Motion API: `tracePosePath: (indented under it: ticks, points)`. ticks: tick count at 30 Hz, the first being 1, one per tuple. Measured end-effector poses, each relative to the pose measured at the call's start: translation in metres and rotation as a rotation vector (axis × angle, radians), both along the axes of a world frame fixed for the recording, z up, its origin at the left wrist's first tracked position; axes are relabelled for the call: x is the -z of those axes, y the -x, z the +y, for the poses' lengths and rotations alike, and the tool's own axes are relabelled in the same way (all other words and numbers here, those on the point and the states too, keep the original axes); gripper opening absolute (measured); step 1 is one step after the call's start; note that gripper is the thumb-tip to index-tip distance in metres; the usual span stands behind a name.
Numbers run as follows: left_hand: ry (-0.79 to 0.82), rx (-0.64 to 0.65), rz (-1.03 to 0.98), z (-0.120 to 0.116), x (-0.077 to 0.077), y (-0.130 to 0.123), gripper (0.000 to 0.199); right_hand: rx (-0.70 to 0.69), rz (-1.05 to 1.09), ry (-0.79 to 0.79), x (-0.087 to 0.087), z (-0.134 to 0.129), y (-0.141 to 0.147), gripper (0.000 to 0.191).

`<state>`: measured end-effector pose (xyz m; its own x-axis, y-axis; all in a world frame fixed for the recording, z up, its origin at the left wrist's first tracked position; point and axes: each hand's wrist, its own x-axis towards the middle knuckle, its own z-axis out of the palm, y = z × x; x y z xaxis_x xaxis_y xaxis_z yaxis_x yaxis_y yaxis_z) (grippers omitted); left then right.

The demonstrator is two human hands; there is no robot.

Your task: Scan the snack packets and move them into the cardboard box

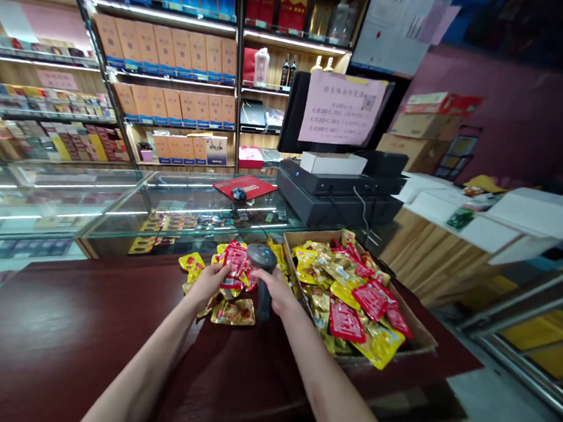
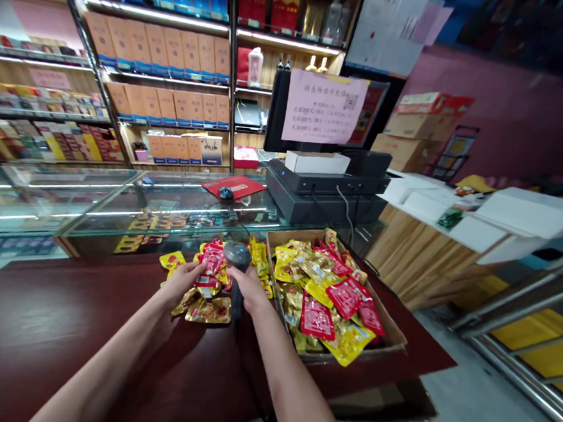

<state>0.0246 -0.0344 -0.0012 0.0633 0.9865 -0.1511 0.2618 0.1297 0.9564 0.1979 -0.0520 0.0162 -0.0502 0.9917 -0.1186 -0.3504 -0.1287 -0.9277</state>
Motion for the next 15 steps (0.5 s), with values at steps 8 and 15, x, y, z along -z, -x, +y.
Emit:
tracePosePath:
  ticks: [8, 15]
  points:
    - [0.203, 0.167, -0.346, 0.005, -0.01, 0.005, 0.034, -0.066, -0.087, -0.049, -0.011, -0.008, 0.008, 0.026]
    - [0.327, 0.12, -0.367, 0.021, -0.019, 0.011, 0.043, -0.071, -0.175, -0.146, -0.014, -0.01, 0.013, 0.032]
